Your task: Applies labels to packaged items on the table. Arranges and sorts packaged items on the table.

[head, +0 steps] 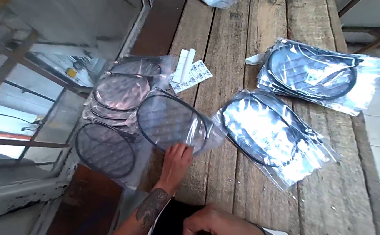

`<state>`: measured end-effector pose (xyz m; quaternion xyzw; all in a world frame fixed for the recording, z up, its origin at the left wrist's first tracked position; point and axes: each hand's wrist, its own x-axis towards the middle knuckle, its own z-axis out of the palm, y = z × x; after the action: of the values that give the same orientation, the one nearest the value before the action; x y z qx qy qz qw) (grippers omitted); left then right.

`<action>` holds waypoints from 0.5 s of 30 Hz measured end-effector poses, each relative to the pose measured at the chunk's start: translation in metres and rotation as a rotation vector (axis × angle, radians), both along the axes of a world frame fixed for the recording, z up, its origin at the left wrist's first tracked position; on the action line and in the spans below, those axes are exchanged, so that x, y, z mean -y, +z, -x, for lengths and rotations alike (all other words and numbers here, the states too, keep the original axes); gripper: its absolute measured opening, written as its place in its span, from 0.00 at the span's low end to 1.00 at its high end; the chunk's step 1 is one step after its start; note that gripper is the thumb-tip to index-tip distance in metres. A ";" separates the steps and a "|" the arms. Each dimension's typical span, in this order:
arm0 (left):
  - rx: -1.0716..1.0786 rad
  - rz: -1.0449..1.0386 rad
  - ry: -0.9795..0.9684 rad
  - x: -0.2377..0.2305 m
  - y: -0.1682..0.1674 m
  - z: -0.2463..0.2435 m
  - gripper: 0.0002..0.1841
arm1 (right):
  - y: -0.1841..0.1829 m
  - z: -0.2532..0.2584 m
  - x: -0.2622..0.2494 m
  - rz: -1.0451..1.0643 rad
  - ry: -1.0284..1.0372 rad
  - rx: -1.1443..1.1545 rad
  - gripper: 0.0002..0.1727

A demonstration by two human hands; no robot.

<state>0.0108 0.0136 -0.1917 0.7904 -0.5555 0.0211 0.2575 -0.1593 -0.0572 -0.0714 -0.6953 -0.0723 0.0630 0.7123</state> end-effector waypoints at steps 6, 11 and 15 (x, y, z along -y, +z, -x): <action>-0.642 -0.184 -0.071 -0.022 -0.003 0.020 0.27 | 0.014 0.008 0.014 0.033 -0.216 0.099 0.11; -0.462 -0.115 0.053 -0.018 -0.006 0.054 0.11 | 0.002 0.035 0.092 0.611 -0.983 0.104 0.09; -0.838 0.117 0.359 -0.023 0.002 0.060 0.04 | -0.077 0.056 0.072 0.618 -0.810 -0.378 0.14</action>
<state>-0.0496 0.0363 -0.1894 0.7986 -0.2557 -0.2248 0.4962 -0.2157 -0.1295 -0.1488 -0.8212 0.3528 -0.0743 0.4423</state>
